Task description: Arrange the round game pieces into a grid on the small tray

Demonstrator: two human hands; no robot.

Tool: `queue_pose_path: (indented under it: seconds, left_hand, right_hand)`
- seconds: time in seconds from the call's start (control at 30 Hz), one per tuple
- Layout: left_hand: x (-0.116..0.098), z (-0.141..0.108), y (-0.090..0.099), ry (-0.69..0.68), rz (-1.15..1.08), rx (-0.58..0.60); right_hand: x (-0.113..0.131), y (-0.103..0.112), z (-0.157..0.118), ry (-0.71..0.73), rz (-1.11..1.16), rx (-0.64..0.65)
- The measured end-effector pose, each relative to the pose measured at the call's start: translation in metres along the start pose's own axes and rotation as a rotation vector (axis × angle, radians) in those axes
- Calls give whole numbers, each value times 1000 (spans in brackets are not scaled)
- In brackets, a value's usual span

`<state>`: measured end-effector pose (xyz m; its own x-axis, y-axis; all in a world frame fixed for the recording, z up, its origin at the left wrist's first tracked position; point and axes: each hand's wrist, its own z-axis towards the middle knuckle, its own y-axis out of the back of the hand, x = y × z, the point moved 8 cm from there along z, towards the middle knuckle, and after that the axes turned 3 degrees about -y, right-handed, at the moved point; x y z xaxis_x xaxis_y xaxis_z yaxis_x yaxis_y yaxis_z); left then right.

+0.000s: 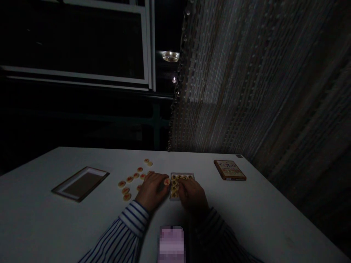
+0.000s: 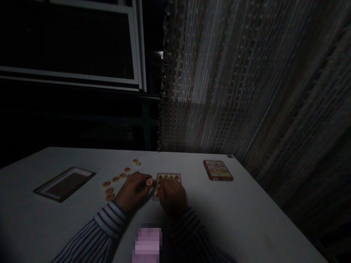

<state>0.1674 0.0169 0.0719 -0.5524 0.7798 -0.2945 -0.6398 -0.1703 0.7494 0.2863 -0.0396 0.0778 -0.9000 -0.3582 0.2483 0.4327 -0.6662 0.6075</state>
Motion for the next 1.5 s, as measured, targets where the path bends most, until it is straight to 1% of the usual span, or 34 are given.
queue_pose_path:
  seconds: [0.13, 0.2, 0.3, 0.5, 0.67, 0.8, 0.93, 1.0, 1.13, 1.27, 1.37, 1.5]
  left_hand:
    - [-5, -10, -12, -23, -2, -16]
    - [-9, -14, -14, -36, -8, -18]
    - [-12, -15, -12, -32, -16, -50]
    - [-12, -18, -7, -22, -16, -137]
    - [-13, -18, -9, -14, -39, -113]
    - [-13, -18, -10, 17, -98, -90]
    - [-7, -19, -13, 98, -229, -66]
    - [-1, -20, -17, 163, -330, -47]
    - [11, -23, -22, 309, -487, -47]
    - [15, -25, -24, 414, -597, -53]
    - [16, -25, -25, 466, -661, -69]
    - [17, -23, -24, 484, -707, -92]
  right_hand:
    - [0, 0, 1, -17, 19, 18]
    - [0, -2, 1, -16, 31, 36]
    - [-1, -7, 0, -22, 68, 69]
    - [-8, -19, -3, -77, 167, 180]
    - [-13, -27, -5, -121, 217, 255]
    - [-14, -29, -6, -126, 225, 272]
    - [-15, -26, -4, -129, 215, 251]
    - [-14, -26, -4, -121, 204, 252]
    - [-13, -27, -4, -95, 183, 262]
    - [-11, -28, -5, -61, 152, 266]
    - [-9, -27, -5, -42, 149, 250]
    - [-7, -26, -4, -27, 152, 237]
